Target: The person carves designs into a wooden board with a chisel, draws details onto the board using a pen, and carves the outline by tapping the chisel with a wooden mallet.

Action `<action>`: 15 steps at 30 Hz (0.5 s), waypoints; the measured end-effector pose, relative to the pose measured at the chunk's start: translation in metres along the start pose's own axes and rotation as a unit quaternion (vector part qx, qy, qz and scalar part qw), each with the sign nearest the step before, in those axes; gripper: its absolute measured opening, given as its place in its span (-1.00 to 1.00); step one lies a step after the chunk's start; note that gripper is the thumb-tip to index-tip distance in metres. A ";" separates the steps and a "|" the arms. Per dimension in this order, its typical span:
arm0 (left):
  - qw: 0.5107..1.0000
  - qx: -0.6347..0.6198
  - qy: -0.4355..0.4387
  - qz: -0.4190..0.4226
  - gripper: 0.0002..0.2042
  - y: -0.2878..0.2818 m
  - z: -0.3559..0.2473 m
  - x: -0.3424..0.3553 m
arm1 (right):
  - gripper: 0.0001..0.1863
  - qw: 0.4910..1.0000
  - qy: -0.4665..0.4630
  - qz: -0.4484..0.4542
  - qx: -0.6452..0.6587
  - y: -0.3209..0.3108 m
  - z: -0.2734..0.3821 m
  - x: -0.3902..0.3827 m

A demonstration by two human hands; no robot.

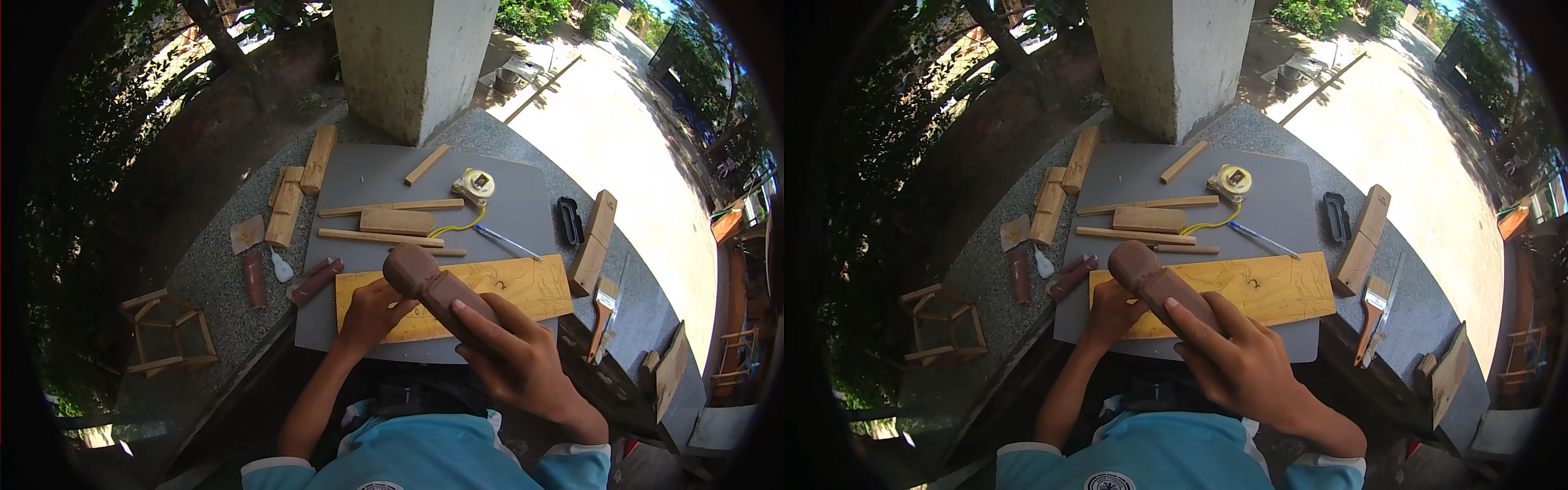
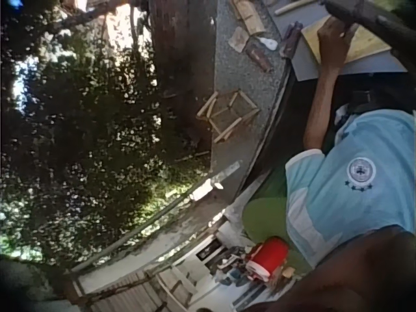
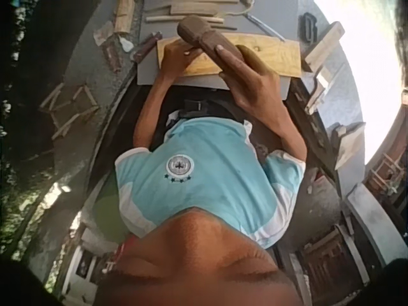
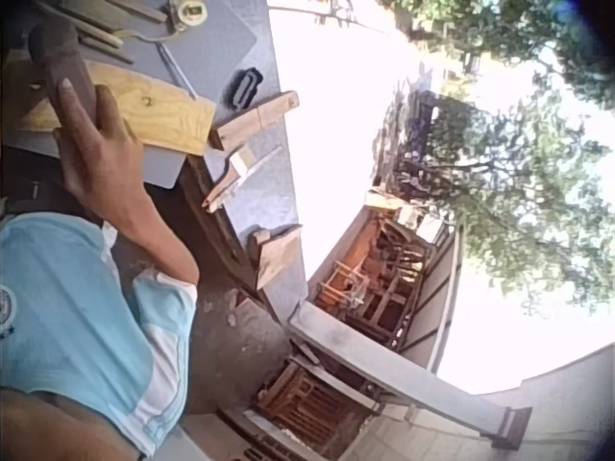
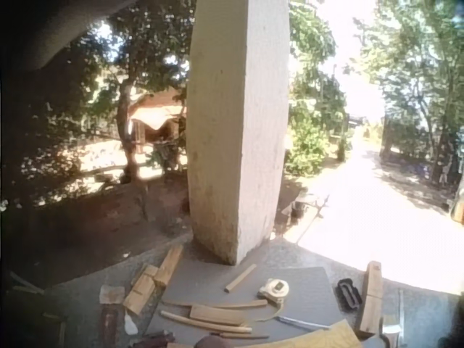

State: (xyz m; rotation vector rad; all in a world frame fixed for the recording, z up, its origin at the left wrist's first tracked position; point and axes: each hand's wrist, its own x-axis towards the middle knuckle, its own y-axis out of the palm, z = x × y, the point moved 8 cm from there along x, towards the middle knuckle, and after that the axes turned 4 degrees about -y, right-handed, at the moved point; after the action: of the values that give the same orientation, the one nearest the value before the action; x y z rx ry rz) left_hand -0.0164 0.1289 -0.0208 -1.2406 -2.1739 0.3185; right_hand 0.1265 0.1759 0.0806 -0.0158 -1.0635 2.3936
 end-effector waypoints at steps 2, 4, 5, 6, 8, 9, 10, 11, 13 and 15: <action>1.000 -0.001 0.001 0.018 -0.86 -0.002 -0.004 0.004 | -0.36 0.982 -0.127 -0.135 -0.025 -0.025 0.028 -0.005; 0.999 0.000 0.000 0.036 -0.85 -0.001 -0.005 0.002 | -0.37 0.974 -0.151 -0.165 -0.037 -0.022 0.027 -0.008; 0.999 0.012 0.001 0.035 -0.85 0.002 -0.002 0.001 | -0.38 0.964 -0.174 -0.195 -0.051 -0.023 0.027 -0.011; 0.999 0.024 0.003 0.033 -0.84 0.004 -0.001 0.001 | -0.38 0.964 -0.173 -0.197 -0.052 -0.021 0.023 -0.012; 1.000 0.005 0.006 0.026 -0.84 0.003 -0.001 0.000 | -0.38 0.999 -0.033 -0.023 0.025 0.003 -0.007 -0.005; 1.000 -0.013 0.008 0.018 -0.83 0.002 -0.001 0.001 | -0.40 0.998 -0.035 -0.043 0.030 -0.001 -0.005 -0.009; 1.000 -0.015 0.009 0.017 -0.83 0.005 -0.001 0.002 | -0.40 0.998 -0.035 -0.043 0.029 -0.002 -0.006 -0.011; 0.997 -0.069 -0.045 0.003 -0.83 0.004 0.006 0.001 | -0.42 0.992 -0.052 -0.105 0.053 -0.011 -0.005 -0.015; 0.987 -0.121 -0.102 -0.012 -0.83 0.007 0.011 -0.003 | -0.43 0.977 -0.062 -0.189 0.078 -0.026 -0.009 -0.026; 0.993 -0.046 -0.083 -0.076 -0.82 0.004 0.003 -0.008 | -0.43 0.973 -0.046 -0.214 0.074 -0.030 -0.017 -0.036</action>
State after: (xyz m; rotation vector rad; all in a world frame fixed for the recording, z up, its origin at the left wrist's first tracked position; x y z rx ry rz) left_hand -0.0124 0.1242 -0.0284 -1.1235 -2.4345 0.2705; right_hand 0.1745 0.1882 0.0825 0.3458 -0.8251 2.0848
